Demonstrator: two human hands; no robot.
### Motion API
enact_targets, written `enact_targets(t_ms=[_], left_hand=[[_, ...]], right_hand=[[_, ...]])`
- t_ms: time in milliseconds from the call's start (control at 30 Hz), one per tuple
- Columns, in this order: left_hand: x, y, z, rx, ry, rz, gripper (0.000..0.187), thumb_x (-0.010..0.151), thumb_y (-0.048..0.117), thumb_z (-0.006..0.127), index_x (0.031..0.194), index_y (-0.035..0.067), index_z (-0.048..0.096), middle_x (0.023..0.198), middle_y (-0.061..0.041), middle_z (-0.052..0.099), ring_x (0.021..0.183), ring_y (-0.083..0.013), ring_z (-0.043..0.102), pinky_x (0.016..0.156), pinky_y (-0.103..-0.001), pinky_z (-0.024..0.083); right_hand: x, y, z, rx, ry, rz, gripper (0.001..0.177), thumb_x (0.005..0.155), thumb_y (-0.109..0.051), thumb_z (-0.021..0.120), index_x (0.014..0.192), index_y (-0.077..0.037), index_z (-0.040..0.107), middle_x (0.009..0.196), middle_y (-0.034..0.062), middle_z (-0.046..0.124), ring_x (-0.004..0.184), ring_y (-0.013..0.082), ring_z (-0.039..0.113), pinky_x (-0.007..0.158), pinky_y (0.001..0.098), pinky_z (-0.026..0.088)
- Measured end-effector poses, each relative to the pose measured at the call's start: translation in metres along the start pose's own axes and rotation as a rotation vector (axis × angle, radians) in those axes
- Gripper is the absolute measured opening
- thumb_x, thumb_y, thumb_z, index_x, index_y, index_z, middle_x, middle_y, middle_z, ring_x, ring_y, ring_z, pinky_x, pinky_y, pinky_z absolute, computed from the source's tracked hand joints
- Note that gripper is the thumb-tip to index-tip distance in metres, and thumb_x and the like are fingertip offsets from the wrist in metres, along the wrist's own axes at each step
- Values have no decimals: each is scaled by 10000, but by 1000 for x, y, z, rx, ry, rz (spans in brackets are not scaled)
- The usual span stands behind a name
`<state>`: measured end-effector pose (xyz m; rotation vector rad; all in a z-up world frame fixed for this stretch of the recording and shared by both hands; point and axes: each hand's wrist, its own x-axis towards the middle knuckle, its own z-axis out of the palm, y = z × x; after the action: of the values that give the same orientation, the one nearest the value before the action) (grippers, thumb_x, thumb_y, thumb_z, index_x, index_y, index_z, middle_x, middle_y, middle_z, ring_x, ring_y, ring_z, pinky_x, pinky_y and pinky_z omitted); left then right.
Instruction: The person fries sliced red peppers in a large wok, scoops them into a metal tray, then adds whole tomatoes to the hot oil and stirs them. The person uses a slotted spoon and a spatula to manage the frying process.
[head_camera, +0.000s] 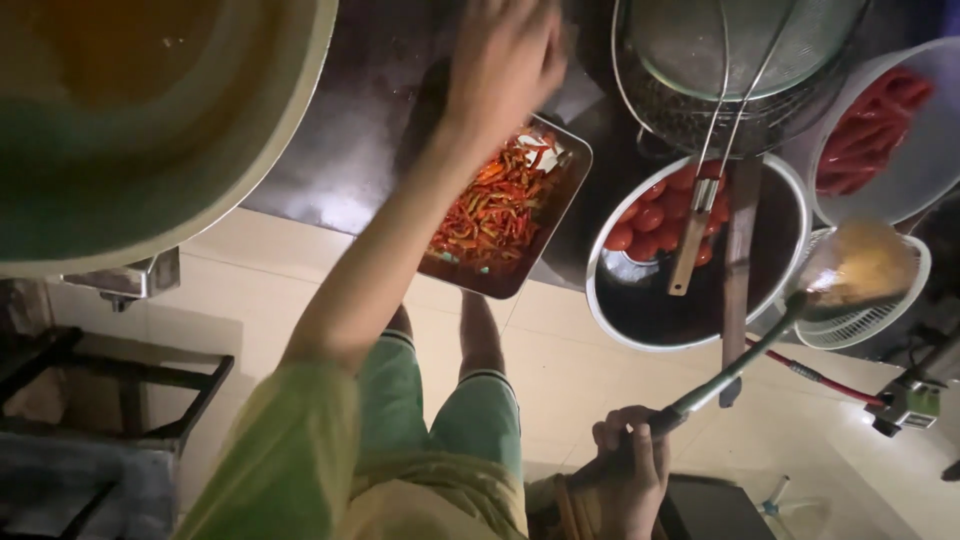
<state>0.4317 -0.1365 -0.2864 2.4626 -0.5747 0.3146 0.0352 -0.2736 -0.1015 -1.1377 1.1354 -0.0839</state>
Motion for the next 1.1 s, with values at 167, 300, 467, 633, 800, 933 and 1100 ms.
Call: enact_targets(t_ms=[167,300,467,633,800,933,1100], left_hand=[[-118,51,-104,-44,-306,-180,745,809,192,891,1431,32,514,1225,-112,641,1048,-205,602,1014,-377,513],[-280,18,-79,-119,6,-741,341,905,140,767,1130,-45,589,1189,-192,431,1193,-361,442,1065,-439,366],[-293,12,-71,-684,-156,-1120,308,971,304,673,1082,35,569,981,-87,665,787,-191,749,710,-279,626],[-293,3,-75,-673,-289,-1081,175,1046,179,596,978,83,467,856,-78,745,643,-168,782,476,-225,577],[-326,-26,-88,-984,-189,-1146,137,1015,-39,582,1119,30,526,1065,-156,697,821,-216,761,593,-281,673],[-369,-50,-120,-1200,-68,-960,346,986,-91,543,1309,33,549,1127,-130,611,801,-198,670,586,-284,659],[-410,-75,-182,-975,-187,-1092,257,1010,63,612,889,104,389,803,-46,419,592,-197,686,426,-266,588]], right_hand=[[3,9,-15,113,-63,35,101,1036,-186,565,1092,-102,565,899,27,531,695,155,442,652,313,358],[-2,15,-22,90,-195,-16,100,1037,-197,569,1049,-106,529,848,50,536,637,135,438,636,303,377],[-18,34,-28,44,-209,33,180,1058,-230,551,1084,-56,588,836,84,554,563,132,411,536,274,365],[-34,41,-12,-115,-184,49,177,1058,-194,493,995,-47,568,613,16,457,429,78,333,391,218,275],[-36,66,-10,-71,-170,68,226,1048,-259,531,979,-46,565,659,50,452,423,96,301,395,224,226],[-42,73,6,41,-181,34,221,1079,-252,517,979,-60,557,812,20,537,473,60,333,375,194,249],[-39,93,18,92,-122,58,258,1071,-313,540,968,-77,552,829,29,497,479,52,306,345,167,217]])
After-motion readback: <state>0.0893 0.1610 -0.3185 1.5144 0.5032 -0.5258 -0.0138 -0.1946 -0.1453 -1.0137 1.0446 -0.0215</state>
